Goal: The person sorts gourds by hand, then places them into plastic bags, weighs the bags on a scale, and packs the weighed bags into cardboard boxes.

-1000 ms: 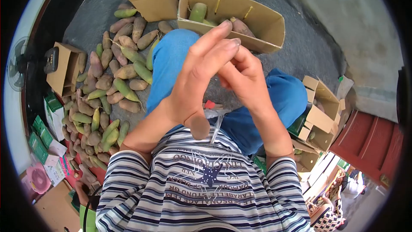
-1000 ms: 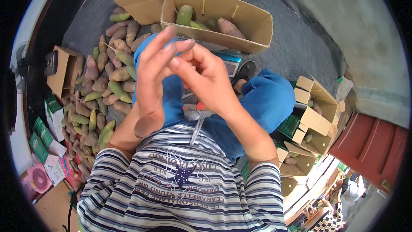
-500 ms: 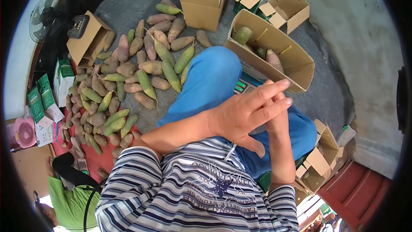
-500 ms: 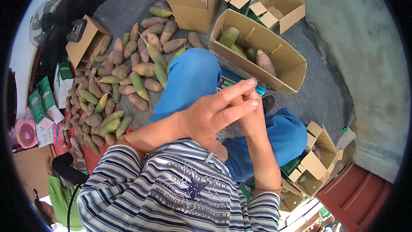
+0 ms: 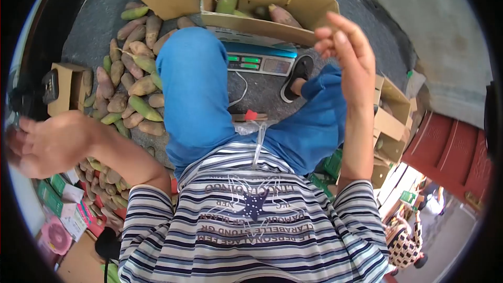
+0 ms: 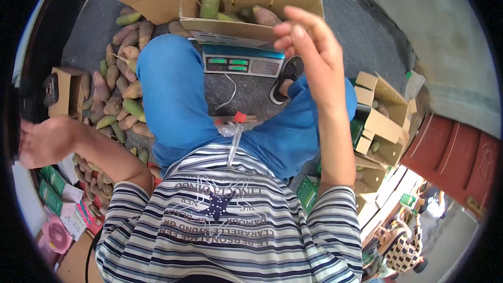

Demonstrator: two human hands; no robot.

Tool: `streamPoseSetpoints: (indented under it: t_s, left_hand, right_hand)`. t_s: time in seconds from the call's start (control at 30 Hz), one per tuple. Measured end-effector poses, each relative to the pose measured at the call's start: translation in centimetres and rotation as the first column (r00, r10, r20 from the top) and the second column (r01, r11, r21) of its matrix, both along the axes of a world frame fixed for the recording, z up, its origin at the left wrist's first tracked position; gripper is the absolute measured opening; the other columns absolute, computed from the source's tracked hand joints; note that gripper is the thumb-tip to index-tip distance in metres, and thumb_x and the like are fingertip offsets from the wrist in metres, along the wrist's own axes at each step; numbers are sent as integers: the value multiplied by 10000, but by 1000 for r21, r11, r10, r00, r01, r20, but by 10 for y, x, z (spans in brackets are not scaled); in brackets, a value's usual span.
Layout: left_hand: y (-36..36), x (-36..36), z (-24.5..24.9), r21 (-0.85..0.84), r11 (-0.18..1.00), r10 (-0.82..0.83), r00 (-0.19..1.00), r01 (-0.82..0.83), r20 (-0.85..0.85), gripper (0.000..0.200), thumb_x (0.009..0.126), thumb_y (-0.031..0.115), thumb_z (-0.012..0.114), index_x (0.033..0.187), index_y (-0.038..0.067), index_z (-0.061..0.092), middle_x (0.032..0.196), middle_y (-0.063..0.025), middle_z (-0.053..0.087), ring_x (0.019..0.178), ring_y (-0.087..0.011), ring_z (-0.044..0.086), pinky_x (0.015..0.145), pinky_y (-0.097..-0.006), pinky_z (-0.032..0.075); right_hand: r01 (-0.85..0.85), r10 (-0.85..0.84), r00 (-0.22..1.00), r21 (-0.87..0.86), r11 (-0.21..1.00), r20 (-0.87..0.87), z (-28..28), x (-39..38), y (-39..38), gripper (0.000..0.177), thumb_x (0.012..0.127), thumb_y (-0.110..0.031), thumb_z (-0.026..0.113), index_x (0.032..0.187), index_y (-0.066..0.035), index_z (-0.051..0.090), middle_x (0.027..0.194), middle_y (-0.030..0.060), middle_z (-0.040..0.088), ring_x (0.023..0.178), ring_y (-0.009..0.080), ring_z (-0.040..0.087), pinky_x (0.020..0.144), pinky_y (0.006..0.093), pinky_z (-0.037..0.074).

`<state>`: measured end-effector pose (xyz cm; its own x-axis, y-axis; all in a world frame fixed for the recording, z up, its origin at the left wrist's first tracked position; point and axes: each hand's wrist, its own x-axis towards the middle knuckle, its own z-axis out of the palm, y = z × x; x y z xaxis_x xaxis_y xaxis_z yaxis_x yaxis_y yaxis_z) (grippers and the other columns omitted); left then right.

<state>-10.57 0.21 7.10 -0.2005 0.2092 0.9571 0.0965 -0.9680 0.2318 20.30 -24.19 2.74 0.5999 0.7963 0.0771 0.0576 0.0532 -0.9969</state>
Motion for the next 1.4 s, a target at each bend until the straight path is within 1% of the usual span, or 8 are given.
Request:
streamPoseSetpoints:
  t_s: [0.07, 0.13, 0.2, 0.27, 0.33, 0.47, 0.67, 1.4]
  left_hand:
    - [-36, 46, -16, -139, 958, -276, 932, 249, -235, 481, 877, 293, 480, 1219, -46, 486, 1218, -196, 520, 1149, -330, 484, 991, -426, 369]
    - [-71, 87, -45, -323, 889, -457, 598, 323, -659, 665, 799, 413, 602, 1278, -29, 472, 1286, -200, 496, 1219, -349, 450, 1030, -424, 335]
    - [-106, 101, -54, -533, 710, -702, 399, 461, -590, 769, 743, 462, 680, 1298, -22, 457, 1357, -264, 390, 1228, -381, 434, 1031, -426, 335]
    - [-131, 106, -63, -622, 478, -869, 234, 620, -435, 818, 711, 472, 717, 1298, -31, 447, 1362, -298, 351, 1201, -397, 455, 1006, -427, 368]
    - [-155, 111, -70, -606, 345, -922, 137, 717, -363, 851, 665, 468, 757, 1281, -36, 457, 1366, -305, 330, 1162, -408, 488, 957, -406, 423]
    - [-184, 122, -63, -571, 413, -883, 157, 709, -443, 879, 593, 480, 774, 1279, 20, 472, 1340, -264, 371, 1091, -408, 526, 779, -374, 523]
    - [-208, 138, -59, -552, 385, -812, -12, 740, -583, 848, 707, 595, 660, 1248, -34, 483, 1310, -315, 351, 1149, -451, 470, 919, -442, 449]
    - [-164, 129, -69, -789, 107, -977, -82, 605, -196, 1105, 592, 638, 706, 1398, 17, 276, 1443, -276, 177, 1256, -386, 367, 952, -437, 406]
  right_hand:
    - [-49, 87, 954, -136, 990, 288, 9, 1, -2, 292, 941, -176, 506, 1185, -24, 556, 976, 62, 630, 816, 104, 589, 710, 244, 470]
    - [-86, 235, 815, -290, 953, 530, 6, 7, -5, 264, 934, -177, 529, 1144, -28, 587, 938, 45, 617, 804, 97, 570, 721, 248, 467]
    - [-296, 437, 847, -414, 861, 302, 5, -7, -14, 281, 927, -184, 543, 1152, -19, 576, 895, 34, 603, 801, 105, 562, 729, 247, 463]
    - [-512, 493, 859, -212, 832, -138, -15, -28, -29, 260, 921, -180, 558, 1128, -24, 557, 872, 45, 613, 752, 89, 564, 697, 277, 485]
    - [-538, 520, 835, -65, 841, -183, -21, -46, -40, 256, 927, -164, 550, 1138, -21, 537, 870, 39, 599, 748, 86, 564, 708, 275, 487]
    - [-351, 354, 888, 63, 934, -295, -32, -64, -59, 123, 861, -33, 548, 982, -14, 551, 849, 21, 587, 748, 73, 543, 623, 228, 461]
    - [-179, 171, 972, -42, 983, -160, -46, -63, -86, 82, 780, 5, 572, 799, -39, 506, 698, -30, 489, 671, 45, 444, 576, 211, 399]
    - [-320, 276, 810, 5, 948, -518, -37, -58, -65, 227, 928, -181, 551, 1066, -1, 557, 858, 39, 600, 747, 64, 553, 629, 201, 456]
